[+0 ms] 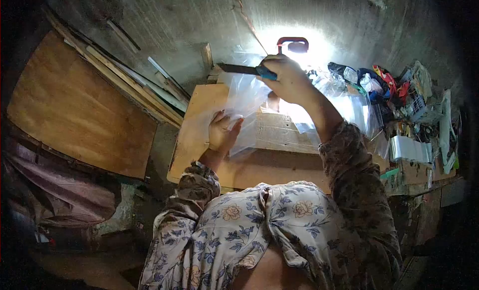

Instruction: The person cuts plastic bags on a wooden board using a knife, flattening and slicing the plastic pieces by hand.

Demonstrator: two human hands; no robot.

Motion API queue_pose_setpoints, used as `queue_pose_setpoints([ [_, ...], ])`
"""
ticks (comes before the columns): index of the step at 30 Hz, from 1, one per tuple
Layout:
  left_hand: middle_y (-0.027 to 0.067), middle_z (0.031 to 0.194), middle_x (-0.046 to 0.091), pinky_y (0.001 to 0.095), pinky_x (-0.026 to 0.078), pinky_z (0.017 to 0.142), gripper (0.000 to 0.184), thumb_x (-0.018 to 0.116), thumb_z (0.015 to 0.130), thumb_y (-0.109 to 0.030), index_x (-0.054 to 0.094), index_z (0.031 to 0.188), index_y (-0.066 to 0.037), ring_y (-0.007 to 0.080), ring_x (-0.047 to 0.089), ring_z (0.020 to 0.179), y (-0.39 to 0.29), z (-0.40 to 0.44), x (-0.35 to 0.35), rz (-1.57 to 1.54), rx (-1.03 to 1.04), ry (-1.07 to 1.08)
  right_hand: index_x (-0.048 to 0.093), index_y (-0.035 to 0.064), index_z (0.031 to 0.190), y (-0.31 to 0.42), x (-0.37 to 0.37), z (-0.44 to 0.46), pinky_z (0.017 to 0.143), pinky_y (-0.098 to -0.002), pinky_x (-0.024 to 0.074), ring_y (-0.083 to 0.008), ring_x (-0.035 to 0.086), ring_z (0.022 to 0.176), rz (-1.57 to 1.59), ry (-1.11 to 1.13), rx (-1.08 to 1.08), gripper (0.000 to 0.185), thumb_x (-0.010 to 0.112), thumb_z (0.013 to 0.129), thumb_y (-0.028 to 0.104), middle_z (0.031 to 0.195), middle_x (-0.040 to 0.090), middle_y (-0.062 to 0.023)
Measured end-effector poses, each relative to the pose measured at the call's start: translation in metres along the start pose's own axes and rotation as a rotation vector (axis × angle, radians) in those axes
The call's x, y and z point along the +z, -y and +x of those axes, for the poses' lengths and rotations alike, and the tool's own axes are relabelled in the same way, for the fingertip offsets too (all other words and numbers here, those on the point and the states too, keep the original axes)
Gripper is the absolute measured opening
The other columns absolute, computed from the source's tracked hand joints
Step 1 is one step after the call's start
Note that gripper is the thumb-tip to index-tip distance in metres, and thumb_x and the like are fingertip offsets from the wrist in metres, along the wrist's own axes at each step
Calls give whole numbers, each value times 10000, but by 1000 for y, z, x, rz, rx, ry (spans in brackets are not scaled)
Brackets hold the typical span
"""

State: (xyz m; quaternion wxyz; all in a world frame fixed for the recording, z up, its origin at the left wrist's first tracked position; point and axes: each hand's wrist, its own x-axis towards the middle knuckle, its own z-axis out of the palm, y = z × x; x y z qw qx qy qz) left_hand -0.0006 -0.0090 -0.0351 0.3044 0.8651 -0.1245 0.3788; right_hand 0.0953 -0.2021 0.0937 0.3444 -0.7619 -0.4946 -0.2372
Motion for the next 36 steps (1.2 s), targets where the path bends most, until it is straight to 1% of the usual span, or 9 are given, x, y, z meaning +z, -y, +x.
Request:
queue_pose_setpoints([
  [2, 126, 853, 625, 356, 453, 739, 176, 675, 673, -69, 620, 838, -39, 282, 589, 815, 10, -5, 6, -5, -32, -51, 557, -8, 800, -5, -10, 7, 647, -339, 430, -268, 548, 722, -36, -22, -19, 178, 618, 760, 155, 779, 559, -115],
  [5, 121, 829, 629, 332, 459, 715, 122, 656, 703, -63, 629, 819, -36, 261, 599, 794, 3, -2, -2, -88, -150, -61, 568, -11, 828, -1, -41, 13, 608, -301, 424, -179, 537, 647, 58, 80, 290, 198, 589, 805, 185, 734, 558, -107],
  [7, 116, 814, 631, 318, 463, 698, 87, 646, 721, -62, 633, 802, -32, 248, 604, 776, -3, 3, -13, -168, -231, -22, 576, 2, 812, -20, -49, 10, 570, -274, 409, -132, 494, 589, 45, -32, 192, 205, 577, 809, 207, 653, 540, -63],
  [11, 46, 722, 619, 266, 464, 650, 86, 630, 772, -82, 632, 782, 3, 123, 577, 699, 2, 6, -44, -449, -350, 143, 583, 10, 794, -38, -66, -1, 651, -303, 442, -187, 544, 627, 49, 89, 500, 192, 542, 792, 197, 685, 577, -103],
  [13, 32, 703, 604, 233, 453, 611, 109, 634, 779, -88, 630, 781, 21, 85, 553, 664, -3, 9, -54, -619, -551, 210, 602, 6, 790, -54, -47, -20, 660, -298, 438, -179, 541, 636, 221, -56, 667, 194, 547, 780, 192, 691, 582, -93],
  [19, 45, 676, 603, 222, 441, 533, 195, 635, 796, -171, 639, 802, 24, 89, 548, 597, 43, 1, -53, -613, -651, 454, 614, 10, 786, -86, -10, -67, 609, -293, 414, -160, 522, 638, 366, -40, 881, 199, 587, 708, 191, 696, 579, -76],
  [24, 37, 676, 600, 223, 442, 524, 149, 645, 781, -137, 608, 760, 5, 86, 537, 577, 49, -3, -45, -445, -774, 512, 619, 100, 787, -116, 32, -110, 406, -194, 319, -37, 394, 473, 602, -117, 1110, 133, 622, 700, 201, 622, 500, 28],
  [27, 21, 650, 593, 222, 431, 537, 143, 675, 752, -123, 588, 724, -14, 71, 522, 575, 58, -7, -41, -359, -799, 549, 616, 75, 851, -120, 44, -131, 480, -211, 374, -77, 480, 603, 600, 8, 1185, 213, 628, 717, 240, 715, 564, 8],
  [36, 15, 655, 604, 225, 437, 559, 119, 689, 727, -96, 605, 781, -32, 67, 535, 604, 96, -25, -32, -160, -779, 623, 619, 2, 795, -119, 105, -162, 597, -271, 416, -134, 520, 626, 495, 76, 1203, 227, 621, 734, 220, 695, 586, -31],
])
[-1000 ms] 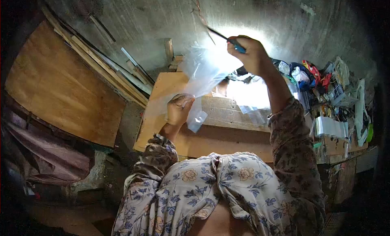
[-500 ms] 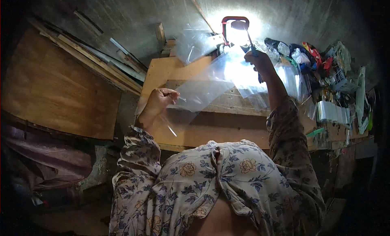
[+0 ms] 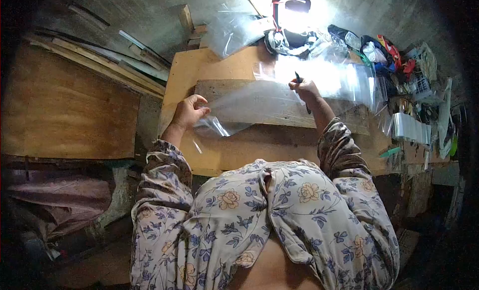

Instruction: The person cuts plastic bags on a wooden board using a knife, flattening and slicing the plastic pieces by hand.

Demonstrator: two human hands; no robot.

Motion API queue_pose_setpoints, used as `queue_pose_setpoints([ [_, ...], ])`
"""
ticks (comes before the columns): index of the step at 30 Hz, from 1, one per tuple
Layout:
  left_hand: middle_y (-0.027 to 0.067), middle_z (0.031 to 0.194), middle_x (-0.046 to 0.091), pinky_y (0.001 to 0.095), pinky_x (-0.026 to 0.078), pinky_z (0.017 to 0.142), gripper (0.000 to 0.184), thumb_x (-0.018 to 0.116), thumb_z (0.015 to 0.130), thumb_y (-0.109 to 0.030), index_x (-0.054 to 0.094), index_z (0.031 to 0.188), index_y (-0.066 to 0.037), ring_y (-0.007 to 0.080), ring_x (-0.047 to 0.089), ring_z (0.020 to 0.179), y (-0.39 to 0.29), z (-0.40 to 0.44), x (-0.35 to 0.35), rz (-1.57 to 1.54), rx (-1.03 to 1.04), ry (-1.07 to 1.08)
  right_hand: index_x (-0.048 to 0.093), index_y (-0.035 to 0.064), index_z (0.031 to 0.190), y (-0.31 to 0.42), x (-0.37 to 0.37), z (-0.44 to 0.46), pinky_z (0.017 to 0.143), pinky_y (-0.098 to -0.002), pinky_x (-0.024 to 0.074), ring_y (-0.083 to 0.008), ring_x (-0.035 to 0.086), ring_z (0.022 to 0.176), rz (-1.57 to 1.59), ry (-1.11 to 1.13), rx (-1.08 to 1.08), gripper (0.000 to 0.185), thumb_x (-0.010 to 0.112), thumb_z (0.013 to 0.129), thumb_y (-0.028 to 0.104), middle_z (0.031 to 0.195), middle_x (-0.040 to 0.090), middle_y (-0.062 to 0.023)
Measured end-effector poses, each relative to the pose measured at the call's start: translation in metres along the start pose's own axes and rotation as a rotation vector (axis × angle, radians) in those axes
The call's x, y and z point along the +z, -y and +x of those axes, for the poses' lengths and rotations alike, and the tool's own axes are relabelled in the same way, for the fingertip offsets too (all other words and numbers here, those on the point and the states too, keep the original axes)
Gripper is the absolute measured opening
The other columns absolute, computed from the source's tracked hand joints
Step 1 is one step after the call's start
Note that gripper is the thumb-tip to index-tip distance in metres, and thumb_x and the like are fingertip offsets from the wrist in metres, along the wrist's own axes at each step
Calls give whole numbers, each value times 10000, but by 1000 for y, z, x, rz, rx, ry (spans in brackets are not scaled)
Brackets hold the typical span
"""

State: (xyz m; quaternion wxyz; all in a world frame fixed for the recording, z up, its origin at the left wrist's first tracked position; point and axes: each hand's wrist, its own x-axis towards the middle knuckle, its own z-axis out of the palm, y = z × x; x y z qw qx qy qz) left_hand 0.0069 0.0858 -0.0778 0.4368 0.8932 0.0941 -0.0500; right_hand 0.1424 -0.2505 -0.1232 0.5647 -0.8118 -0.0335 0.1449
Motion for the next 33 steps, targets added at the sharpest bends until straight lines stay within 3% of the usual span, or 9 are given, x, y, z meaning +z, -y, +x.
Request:
queue_pose_setpoints([
  [4, 36, 690, 627, 243, 449, 571, 129, 692, 718, -103, 638, 807, -26, 87, 557, 616, 34, 16, 0, 40, -83, 87, 624, 45, 797, -29, 22, 15, 596, -293, 434, -144, 545, 615, -204, 19, -15, 190, 620, 739, 227, 665, 597, -57],
  [9, 71, 678, 632, 277, 461, 579, 151, 703, 698, -166, 652, 750, -35, 137, 577, 599, 51, 37, -6, 272, -159, 155, 608, 58, 881, -25, 55, 3, 651, -391, 463, -312, 600, 696, -680, -164, -108, 236, 599, 776, 269, 763, 619, -167],
  [10, 93, 688, 634, 295, 466, 594, 175, 705, 685, -210, 653, 737, -51, 176, 594, 615, 40, 39, -10, 338, -205, 198, 575, 77, 977, -24, 60, 2, 673, -425, 461, -353, 588, 752, -706, -131, -91, 277, 583, 792, 283, 817, 615, -179],
  [14, 121, 708, 629, 345, 467, 611, 193, 702, 668, -241, 647, 715, -62, 237, 605, 646, 62, 56, -9, 503, -86, 212, 542, 85, 859, -14, 70, -17, 740, -418, 456, -323, 574, 852, -820, -152, -170, 117, 458, 810, 150, 882, 586, -150],
  [21, 118, 706, 623, 361, 464, 618, 219, 701, 659, -280, 645, 715, -76, 267, 600, 664, 50, 65, -5, 669, -80, 262, 570, 115, 880, -32, 59, -19, 765, -388, 463, -302, 553, 899, -859, -68, -325, 152, 451, 790, 87, 891, 553, -116],
  [27, 118, 797, 626, 361, 465, 652, 224, 702, 653, -268, 639, 762, -83, 260, 603, 741, 45, 67, 0, 754, -49, 285, 538, 261, 1143, -7, 34, -26, 820, -377, 445, -283, 526, 991, -845, 244, -97, 342, 572, 808, 200, 1044, 504, -108],
  [29, 106, 889, 601, 390, 454, 702, 259, 715, 632, -277, 637, 810, -107, 268, 572, 832, 38, 68, 12, 1076, 73, 144, 508, 263, 1176, 7, 33, -22, 819, -383, 444, -286, 519, 1005, -897, 344, -6, 353, 550, 830, 203, 1067, 490, -104],
  [32, 89, 913, 535, 419, 416, 699, 102, 561, 743, -177, 617, 794, -110, 246, 482, 881, 16, 61, 90, 1304, 268, -130, 434, 289, 1240, -10, 37, 0, 803, -382, 449, -271, 563, 937, -843, 376, 1, 433, 553, 833, 206, 1043, 544, -103],
  [33, 81, 887, 528, 411, 410, 672, 129, 479, 768, -132, 602, 781, -99, 225, 489, 848, -13, 44, 113, 1178, 358, -89, 421, 295, 1250, -10, 37, 4, 799, -380, 451, -268, 572, 923, -801, 393, 35, 447, 553, 833, 200, 1033, 558, -103],
])
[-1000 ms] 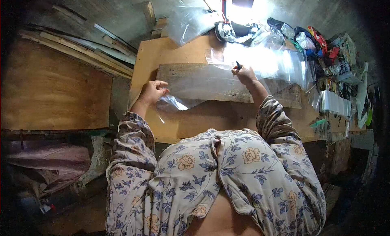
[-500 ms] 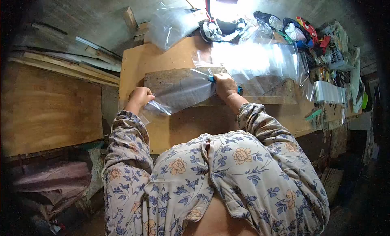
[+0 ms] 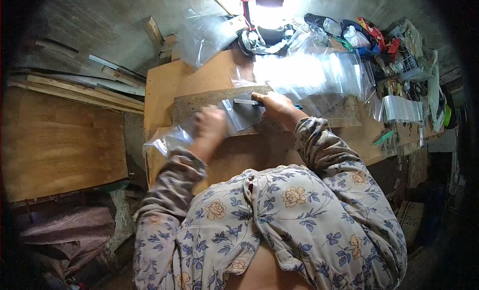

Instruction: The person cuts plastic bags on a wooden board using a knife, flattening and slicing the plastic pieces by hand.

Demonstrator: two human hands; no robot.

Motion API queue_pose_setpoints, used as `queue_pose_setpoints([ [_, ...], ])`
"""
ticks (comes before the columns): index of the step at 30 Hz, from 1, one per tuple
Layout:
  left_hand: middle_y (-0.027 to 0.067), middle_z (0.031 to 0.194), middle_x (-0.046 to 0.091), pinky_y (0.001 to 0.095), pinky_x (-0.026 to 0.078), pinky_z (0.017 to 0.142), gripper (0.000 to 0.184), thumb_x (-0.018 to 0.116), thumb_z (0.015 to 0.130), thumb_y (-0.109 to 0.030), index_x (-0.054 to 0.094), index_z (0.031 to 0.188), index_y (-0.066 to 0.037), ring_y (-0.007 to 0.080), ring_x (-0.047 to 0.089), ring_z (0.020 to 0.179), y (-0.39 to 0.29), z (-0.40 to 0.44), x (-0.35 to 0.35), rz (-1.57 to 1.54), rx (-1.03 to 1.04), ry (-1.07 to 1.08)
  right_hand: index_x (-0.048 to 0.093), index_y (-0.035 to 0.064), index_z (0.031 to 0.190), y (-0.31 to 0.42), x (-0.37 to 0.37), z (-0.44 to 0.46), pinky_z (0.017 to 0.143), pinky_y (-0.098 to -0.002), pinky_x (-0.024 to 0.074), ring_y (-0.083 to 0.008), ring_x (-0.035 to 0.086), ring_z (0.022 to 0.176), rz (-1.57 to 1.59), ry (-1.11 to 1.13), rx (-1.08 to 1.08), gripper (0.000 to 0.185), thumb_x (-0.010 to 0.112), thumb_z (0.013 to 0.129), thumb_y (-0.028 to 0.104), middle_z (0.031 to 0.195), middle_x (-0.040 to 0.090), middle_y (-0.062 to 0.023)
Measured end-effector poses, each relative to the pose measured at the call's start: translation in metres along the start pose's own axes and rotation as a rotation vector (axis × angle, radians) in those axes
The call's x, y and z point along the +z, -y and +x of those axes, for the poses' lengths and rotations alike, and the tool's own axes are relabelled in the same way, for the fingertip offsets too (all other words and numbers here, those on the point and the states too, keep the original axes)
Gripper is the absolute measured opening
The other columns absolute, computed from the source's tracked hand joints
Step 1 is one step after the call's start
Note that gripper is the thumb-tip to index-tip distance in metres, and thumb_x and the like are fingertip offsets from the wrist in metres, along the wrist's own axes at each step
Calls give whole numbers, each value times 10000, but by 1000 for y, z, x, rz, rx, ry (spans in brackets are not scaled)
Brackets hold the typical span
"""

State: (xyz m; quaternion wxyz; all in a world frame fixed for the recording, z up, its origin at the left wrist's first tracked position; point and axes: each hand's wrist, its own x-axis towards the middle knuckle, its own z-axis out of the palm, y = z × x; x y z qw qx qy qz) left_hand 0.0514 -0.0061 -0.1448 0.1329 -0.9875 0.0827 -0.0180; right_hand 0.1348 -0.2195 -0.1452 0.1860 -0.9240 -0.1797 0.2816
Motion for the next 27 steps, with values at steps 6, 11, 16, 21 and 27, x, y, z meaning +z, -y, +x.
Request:
queue_pose_setpoints([
  [6, 148, 1193, 447, 403, 257, 976, 414, 442, 803, -261, 506, 1120, -3, 268, 384, 1134, -104, 5, 17, -198, 156, -161, 280, 260, 1336, 11, -9, 8, 729, -390, 466, -303, 598, 851, -195, -10, -2, 714, 578, 731, 25, 959, 604, -147],
  [11, 93, 1350, 334, 451, 187, 1007, 690, 424, 781, -565, 382, 1285, -95, 262, 243, 1266, -79, 33, -11, -297, 173, 303, 310, 226, 1319, -7, 4, 26, 710, -397, 472, -313, 596, 858, -211, -82, -109, 714, 632, 688, 136, 969, 604, -158],
  [16, 64, 1361, 309, 540, 212, 973, 627, 385, 799, -545, 365, 1307, -177, 308, 257, 1249, -65, 30, -29, -259, 190, 257, 348, 161, 1283, -5, -2, 16, 768, -396, 464, -318, 569, 941, -158, -92, -142, 768, 718, 610, 174, 1023, 589, -156],
  [21, 57, 1375, 271, 558, 154, 1000, 536, 380, 829, -478, 375, 1300, -221, 309, 186, 1279, -61, 37, -29, -207, 214, 269, 365, 107, 1233, -1, 1, -15, 793, -406, 445, -331, 545, 973, -54, -136, 70, 698, 720, 638, 190, 1015, 582, -170],
  [27, 57, 1413, 210, 564, 125, 1008, 484, 369, 844, -419, 358, 1304, -270, 314, 120, 1312, -53, 40, -24, -238, 257, 246, 406, 60, 1135, -30, 42, -83, 767, -410, 440, -360, 543, 944, 177, -337, 69, 584, 712, 666, 228, 1001, 562, -217],
])
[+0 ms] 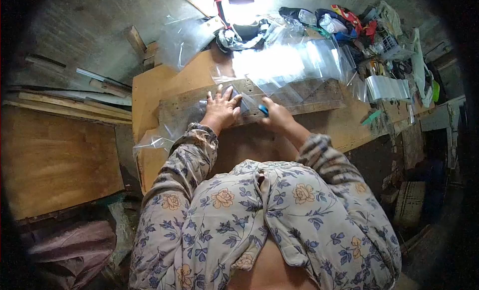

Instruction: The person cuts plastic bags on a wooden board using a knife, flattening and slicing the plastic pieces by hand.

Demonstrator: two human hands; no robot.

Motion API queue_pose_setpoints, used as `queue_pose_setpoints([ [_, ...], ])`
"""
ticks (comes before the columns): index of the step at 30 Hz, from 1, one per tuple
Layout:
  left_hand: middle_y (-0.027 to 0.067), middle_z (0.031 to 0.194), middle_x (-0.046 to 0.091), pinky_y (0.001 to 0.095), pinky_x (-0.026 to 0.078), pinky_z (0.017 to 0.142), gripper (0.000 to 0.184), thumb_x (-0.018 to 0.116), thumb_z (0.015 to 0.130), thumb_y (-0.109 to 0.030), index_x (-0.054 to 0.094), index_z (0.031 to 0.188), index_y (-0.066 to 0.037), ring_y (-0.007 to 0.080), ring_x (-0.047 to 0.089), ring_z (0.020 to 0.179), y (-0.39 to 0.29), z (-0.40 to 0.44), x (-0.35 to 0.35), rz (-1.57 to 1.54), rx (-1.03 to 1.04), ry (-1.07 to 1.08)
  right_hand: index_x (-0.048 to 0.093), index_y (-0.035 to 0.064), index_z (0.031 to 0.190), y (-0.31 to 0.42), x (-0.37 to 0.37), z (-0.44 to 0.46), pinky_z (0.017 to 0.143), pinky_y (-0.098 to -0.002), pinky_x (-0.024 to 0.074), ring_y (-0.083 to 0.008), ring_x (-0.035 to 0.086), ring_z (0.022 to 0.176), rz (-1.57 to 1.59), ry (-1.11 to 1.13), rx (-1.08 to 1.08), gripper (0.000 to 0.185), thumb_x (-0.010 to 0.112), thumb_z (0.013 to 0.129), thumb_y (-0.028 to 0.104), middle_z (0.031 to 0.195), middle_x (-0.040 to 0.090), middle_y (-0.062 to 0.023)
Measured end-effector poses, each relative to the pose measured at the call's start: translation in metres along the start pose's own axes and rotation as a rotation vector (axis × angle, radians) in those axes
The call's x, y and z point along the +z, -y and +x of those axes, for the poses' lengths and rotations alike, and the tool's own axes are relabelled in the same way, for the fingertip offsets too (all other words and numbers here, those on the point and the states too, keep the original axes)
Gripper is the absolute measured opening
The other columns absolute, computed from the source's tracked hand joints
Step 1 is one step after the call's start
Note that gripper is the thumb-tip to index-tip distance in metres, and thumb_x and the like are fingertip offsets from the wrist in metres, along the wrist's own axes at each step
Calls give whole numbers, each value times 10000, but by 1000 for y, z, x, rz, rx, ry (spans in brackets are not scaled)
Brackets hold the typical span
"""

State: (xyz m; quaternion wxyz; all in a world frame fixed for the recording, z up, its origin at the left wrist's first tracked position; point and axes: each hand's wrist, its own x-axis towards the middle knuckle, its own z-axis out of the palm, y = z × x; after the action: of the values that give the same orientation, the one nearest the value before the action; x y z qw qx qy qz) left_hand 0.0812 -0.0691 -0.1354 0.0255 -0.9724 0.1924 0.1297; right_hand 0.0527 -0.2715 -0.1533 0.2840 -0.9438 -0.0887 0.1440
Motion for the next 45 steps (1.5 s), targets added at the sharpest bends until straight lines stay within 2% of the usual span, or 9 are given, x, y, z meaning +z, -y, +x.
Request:
queue_pose_setpoints([
  [4, 48, 1423, 194, 553, 119, 1017, 464, 369, 854, -368, 347, 1308, -278, 302, 137, 1313, 3, 1, 6, -36, 17, -7, 423, 67, 1110, -8, 1, -73, 743, -422, 440, -372, 535, 907, 46, -103, -97, 453, 633, 718, 150, 984, 526, -205],
  [9, 43, 1419, 203, 548, 131, 1021, 456, 369, 860, -355, 339, 1310, -285, 291, 157, 1307, 4, -2, 5, -94, 17, -12, 495, 33, 1037, -3, 11, -88, 750, -387, 446, -349, 534, 867, 92, -169, -196, 331, 595, 724, 71, 942, 526, -180],
  [16, 45, 1415, 201, 555, 139, 1016, 459, 398, 849, -359, 349, 1300, -287, 295, 152, 1305, 4, -1, 14, -112, 7, -45, 498, 20, 1036, 5, 21, -64, 761, -391, 449, -345, 534, 866, 106, -232, -163, 321, 577, 725, 45, 940, 529, -175],
  [22, 56, 1412, 202, 567, 140, 1006, 453, 406, 846, -365, 362, 1291, -292, 309, 146, 1302, 7, -1, 21, -156, 15, -103, 500, 21, 1031, 13, 12, -64, 760, -389, 445, -344, 532, 861, 60, -181, -99, 317, 569, 722, 40, 925, 530, -172],
  [25, 63, 1410, 205, 570, 142, 1002, 454, 406, 845, -369, 363, 1291, -293, 314, 140, 1302, 7, 0, 22, -173, 19, -96, 499, 27, 1037, 8, 7, -74, 757, -390, 445, -342, 531, 859, 57, -190, -175, 328, 569, 718, 39, 928, 528, -172],
  [32, 60, 1417, 185, 567, 93, 1008, 472, 400, 843, -389, 340, 1302, -297, 310, 123, 1306, 8, 0, 23, -157, 23, -87, 486, 53, 1078, 8, 10, -68, 756, -413, 457, -360, 537, 865, 59, -163, -165, 342, 551, 743, 74, 955, 509, -182],
  [35, 52, 1421, 176, 560, 84, 1010, 489, 409, 837, -393, 327, 1310, -296, 302, 112, 1308, 7, -3, 28, -145, 24, -116, 493, 37, 1062, 13, 21, -52, 756, -395, 454, -350, 533, 865, 82, -209, -154, 365, 584, 709, 40, 958, 509, -174],
  [41, 50, 1426, 164, 551, 71, 1010, 542, 413, 832, -414, 281, 1336, -266, 298, 96, 1312, 8, 0, 31, -135, 23, -130, 512, 80, 1100, 37, 23, -23, 721, -412, 474, -366, 556, 827, -22, -138, 23, 387, 588, 722, 58, 1007, 483, -165],
  [45, 53, 1428, 156, 551, 66, 1009, 566, 403, 831, -429, 255, 1348, -254, 300, 88, 1314, 9, 0, 31, -159, 22, -93, 521, 87, 1098, 20, 16, -25, 727, -404, 473, -350, 560, 836, 12, -156, 12, 365, 582, 738, 76, 1006, 485, -159],
])
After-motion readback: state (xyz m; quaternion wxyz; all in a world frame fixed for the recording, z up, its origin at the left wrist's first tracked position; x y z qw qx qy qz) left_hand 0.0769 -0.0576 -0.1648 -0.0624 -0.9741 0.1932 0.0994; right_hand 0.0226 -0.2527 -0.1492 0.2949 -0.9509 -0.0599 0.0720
